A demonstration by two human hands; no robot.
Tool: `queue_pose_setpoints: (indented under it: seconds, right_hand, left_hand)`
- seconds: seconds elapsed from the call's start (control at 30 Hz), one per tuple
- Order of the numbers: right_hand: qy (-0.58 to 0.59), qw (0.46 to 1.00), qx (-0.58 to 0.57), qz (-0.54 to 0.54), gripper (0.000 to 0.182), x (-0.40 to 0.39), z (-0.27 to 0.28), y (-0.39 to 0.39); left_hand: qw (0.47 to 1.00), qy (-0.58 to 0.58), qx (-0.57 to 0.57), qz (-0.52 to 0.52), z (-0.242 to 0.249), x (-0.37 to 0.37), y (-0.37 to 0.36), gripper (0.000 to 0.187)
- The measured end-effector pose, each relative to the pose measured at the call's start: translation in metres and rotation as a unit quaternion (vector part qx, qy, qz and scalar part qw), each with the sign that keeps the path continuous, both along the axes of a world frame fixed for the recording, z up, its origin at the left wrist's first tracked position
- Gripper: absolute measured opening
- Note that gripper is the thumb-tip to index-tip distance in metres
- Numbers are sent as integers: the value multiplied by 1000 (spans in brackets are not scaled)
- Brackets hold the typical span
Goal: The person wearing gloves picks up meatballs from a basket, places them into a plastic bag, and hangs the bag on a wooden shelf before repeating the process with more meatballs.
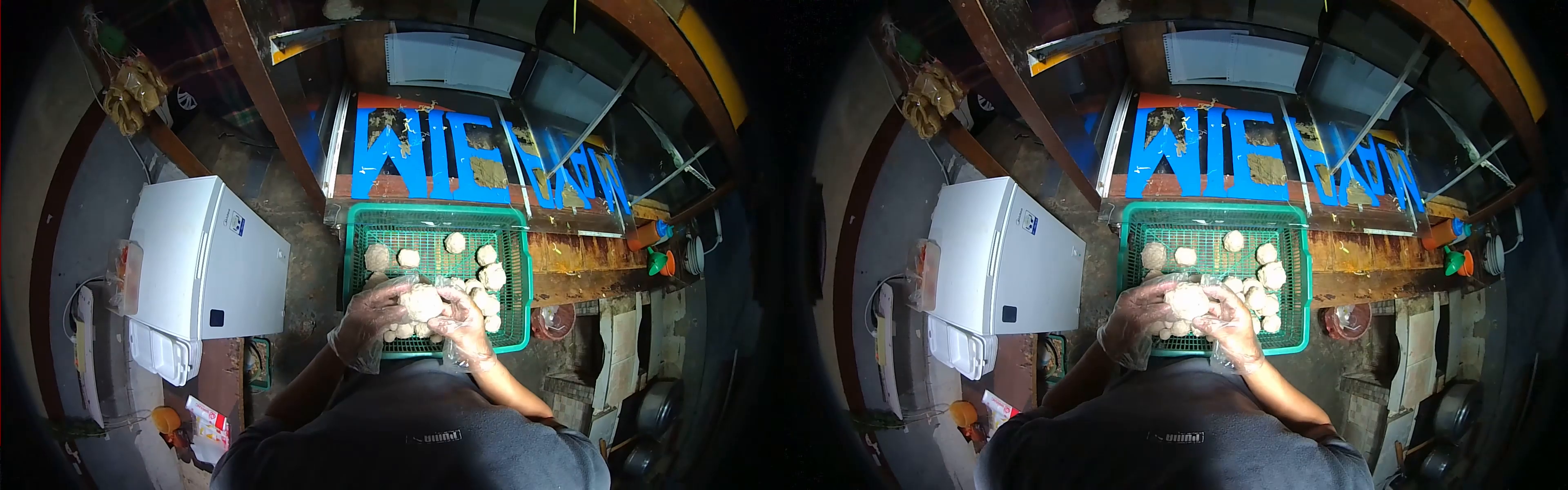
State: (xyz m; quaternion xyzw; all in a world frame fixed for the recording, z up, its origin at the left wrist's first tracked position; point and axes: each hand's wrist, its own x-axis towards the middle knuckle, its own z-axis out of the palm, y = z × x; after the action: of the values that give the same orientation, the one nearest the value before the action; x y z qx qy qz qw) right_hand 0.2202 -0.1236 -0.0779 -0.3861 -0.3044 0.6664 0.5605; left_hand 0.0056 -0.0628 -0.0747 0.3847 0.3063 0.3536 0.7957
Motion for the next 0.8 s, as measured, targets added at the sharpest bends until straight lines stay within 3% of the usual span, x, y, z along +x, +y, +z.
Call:
queue_pose_setpoints:
  seconds: [0.2, 0.4, 0.47, 0.6, 0.67, 0.73, 0.8]
  right_hand:
    - [-48, 998, 20, -47, 52, -6, -1, 6]
    - [-61, 997, 18, -36, 53, -12, 3, 15]
    - [-88, 996, 21, -23, 54, -15, 2, 17]
    - [-19, 1000, 2, 3, 57, -21, -11, 19]
    - [25, 1000, -13, -1, 58, -23, -15, 19]
    - [92, 995, -44, -4, 60, -25, -14, 18]
    - [84, 996, -37, -11, 60, -27, -10, 15]
  left_hand:
    - [1000, 22, -22, 3, 3, 1, 1, 46]
    - [998, -43, -48, 9, -4, -5, 7, 52]
    - [994, -100, 7, 32, -7, -6, 10, 56]
    - [995, -82, 54, 28, -5, -13, 12, 58]
    - [988, -38, 146, 19, -6, -18, 13, 55]
    - [988, -35, 151, 6, 0, -19, 13, 51]
    - [987, -12, 162, -7, 5, -19, 14, 51]
